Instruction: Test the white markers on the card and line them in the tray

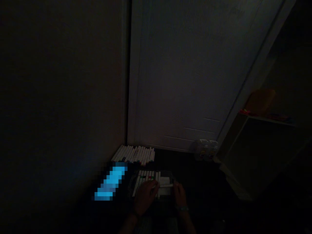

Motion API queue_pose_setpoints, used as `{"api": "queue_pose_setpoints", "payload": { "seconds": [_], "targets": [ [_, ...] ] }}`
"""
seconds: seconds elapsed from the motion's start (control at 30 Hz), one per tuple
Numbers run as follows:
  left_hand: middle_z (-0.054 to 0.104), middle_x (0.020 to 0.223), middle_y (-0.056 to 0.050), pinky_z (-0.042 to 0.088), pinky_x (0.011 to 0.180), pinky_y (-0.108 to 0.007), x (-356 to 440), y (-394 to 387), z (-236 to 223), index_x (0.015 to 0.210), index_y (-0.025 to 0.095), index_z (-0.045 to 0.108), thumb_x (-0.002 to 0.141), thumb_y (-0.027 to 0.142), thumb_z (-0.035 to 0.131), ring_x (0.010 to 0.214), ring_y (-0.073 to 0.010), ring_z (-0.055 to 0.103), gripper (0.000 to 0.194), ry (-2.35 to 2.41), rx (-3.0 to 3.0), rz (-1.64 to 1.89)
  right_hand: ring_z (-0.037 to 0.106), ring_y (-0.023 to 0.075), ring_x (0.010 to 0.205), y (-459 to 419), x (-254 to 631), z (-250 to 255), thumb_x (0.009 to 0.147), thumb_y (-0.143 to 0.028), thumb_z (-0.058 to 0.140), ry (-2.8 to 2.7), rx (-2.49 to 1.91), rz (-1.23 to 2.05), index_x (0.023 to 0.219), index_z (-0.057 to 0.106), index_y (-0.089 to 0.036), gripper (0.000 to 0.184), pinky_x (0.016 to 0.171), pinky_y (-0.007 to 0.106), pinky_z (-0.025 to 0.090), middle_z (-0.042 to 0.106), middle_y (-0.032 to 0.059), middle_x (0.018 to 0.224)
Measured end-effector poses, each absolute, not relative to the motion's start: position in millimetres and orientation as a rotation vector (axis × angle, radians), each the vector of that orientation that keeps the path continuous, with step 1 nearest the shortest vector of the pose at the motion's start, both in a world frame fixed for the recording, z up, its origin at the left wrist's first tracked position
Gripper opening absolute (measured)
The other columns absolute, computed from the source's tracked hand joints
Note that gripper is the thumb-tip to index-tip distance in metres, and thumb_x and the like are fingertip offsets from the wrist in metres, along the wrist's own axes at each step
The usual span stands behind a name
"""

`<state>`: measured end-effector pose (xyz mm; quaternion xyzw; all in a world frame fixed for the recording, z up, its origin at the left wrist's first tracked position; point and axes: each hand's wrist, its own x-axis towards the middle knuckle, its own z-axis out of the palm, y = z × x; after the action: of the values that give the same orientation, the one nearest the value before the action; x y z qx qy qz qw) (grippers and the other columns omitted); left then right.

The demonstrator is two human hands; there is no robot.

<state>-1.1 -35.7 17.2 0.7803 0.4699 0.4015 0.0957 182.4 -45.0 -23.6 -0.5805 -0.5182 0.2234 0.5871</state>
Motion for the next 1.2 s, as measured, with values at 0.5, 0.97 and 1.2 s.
{"api": "queue_pose_setpoints", "payload": {
  "seconds": [0.5, 0.97, 1.2],
  "targets": [
    [0.060, 0.093, -0.004, 0.045, 0.080, -0.035, -2, -33, 21, 0.092, 0.021, 0.055, 0.085, 0.031, 0.036, 0.090, -0.0188, 0.056, 0.022, 1.329, 2.171, 1.263, 0.053, 0.0145, 0.072, -53, 178, -4, 0.084, -0.047, 0.036, -1.245, -1.209, 0.695, 0.086, 0.056, -0.019, 0.034, 0.063, 0.022, 0.041, 0.059, 0.0005, 0.077],
    [0.059, 0.102, -0.005, 0.040, 0.090, -0.038, -2, -29, 14, 0.100, 0.021, 0.055, 0.088, 0.027, 0.030, 0.101, -0.0182, 0.052, 0.028, 1.309, 2.380, 1.148, 0.047, 0.0132, 0.067, -53, 177, -1, 0.082, -0.050, 0.037, -1.223, -1.193, 0.685, 0.081, 0.054, -0.019, 0.036, 0.061, 0.021, 0.039, 0.054, -0.0011, 0.071],
    [0.060, 0.102, -0.003, 0.040, 0.089, -0.037, -1, -26, 11, 0.098, 0.023, 0.055, 0.088, 0.029, 0.030, 0.100, -0.0177, 0.052, 0.028, 1.364, 2.400, 1.126, 0.048, 0.0136, 0.069, -51, 178, -3, 0.081, -0.050, 0.037, -1.217, -1.197, 0.678, 0.082, 0.055, -0.018, 0.036, 0.062, 0.022, 0.039, 0.055, -0.0010, 0.073]
  ]
}}
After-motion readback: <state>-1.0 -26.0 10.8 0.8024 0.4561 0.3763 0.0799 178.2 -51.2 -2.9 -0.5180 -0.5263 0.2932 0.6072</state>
